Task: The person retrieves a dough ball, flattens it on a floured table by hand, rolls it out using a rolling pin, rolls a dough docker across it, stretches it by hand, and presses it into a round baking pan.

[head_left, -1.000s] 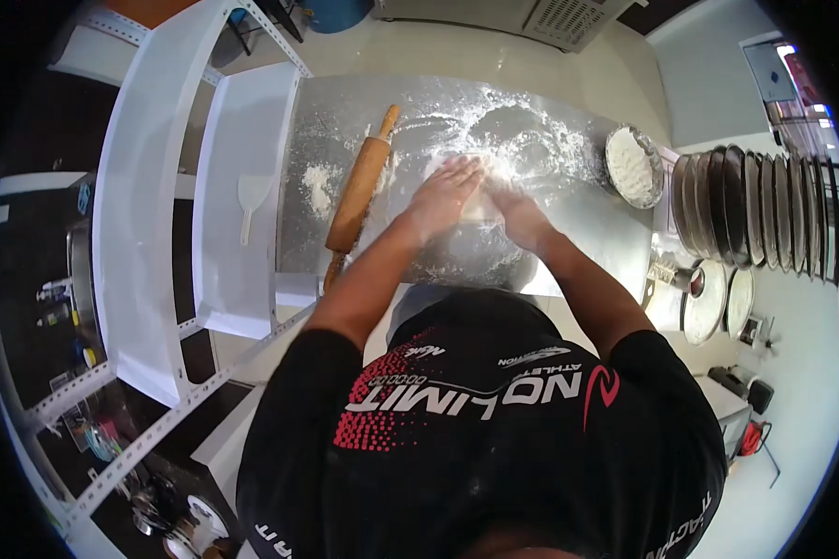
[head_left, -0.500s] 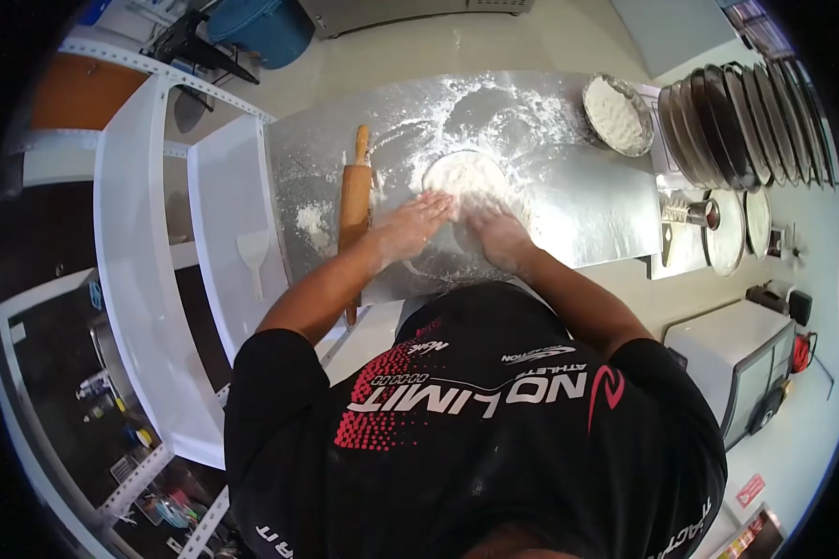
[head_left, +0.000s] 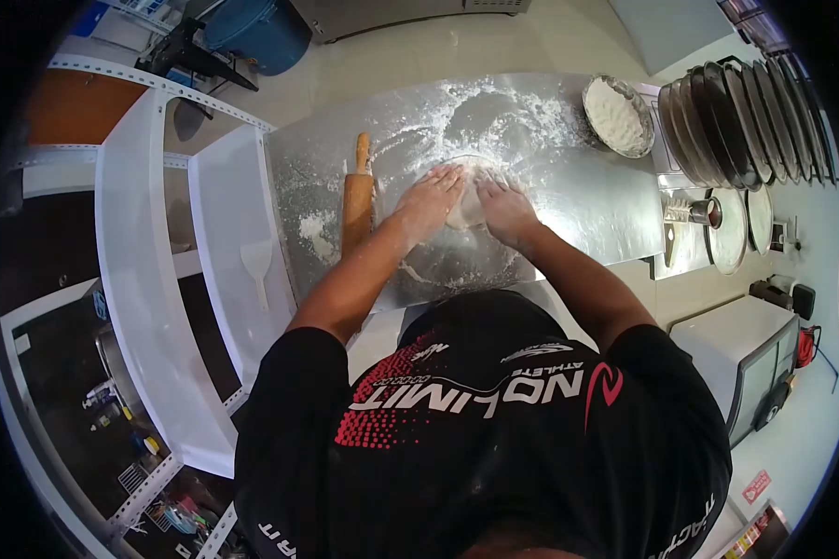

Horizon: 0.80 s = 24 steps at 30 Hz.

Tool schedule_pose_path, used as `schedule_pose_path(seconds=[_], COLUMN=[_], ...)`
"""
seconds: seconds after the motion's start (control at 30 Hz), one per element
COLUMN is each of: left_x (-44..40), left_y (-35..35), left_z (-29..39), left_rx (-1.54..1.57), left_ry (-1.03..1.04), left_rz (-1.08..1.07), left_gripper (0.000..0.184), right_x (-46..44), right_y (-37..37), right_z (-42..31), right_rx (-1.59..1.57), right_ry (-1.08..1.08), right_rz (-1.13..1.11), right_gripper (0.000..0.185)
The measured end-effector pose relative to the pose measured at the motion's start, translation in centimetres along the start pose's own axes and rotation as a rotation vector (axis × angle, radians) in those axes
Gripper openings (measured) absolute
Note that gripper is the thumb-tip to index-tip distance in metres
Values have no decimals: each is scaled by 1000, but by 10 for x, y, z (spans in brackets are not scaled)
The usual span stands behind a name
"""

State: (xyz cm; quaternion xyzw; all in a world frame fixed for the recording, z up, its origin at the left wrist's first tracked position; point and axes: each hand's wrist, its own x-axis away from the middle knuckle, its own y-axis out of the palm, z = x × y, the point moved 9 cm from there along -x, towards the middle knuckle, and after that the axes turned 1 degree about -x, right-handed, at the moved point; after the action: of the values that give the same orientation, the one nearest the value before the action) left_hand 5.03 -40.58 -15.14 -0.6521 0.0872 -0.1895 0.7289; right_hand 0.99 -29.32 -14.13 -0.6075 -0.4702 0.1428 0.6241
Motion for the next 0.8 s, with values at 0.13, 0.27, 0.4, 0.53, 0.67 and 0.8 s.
schedule_pose_path(seconds=[0.13, 0.27, 0.4, 0.53, 0.67, 0.8], left_x=[-5, 0, 6, 31, 18, 25], left_y=[-6, -24, -55, -25, -10, -32], left_z=[3, 1, -18, -42, -41, -37], left_rx=[-37, -8, 106, 781, 903, 1399], left_ry=[-5, -65, -249, -899, -814, -887], left_rz=[131, 278, 334, 292, 163, 287], left_gripper=[52, 51, 51, 53, 55, 44], right_x=[-14, -19, -39, -73, -58, -45], right_y=[6, -10, -54, -16, -30, -75], right_z=[-3, 6, 44, 61, 60, 68], right_rx=[63, -51, -519, -484, -829, -984], right_ry=[-79, -131, -112, -9, -101, -145], right_rz=[85, 215, 414, -79, -158, -180], right_gripper=[56, 55, 52, 43, 34, 29])
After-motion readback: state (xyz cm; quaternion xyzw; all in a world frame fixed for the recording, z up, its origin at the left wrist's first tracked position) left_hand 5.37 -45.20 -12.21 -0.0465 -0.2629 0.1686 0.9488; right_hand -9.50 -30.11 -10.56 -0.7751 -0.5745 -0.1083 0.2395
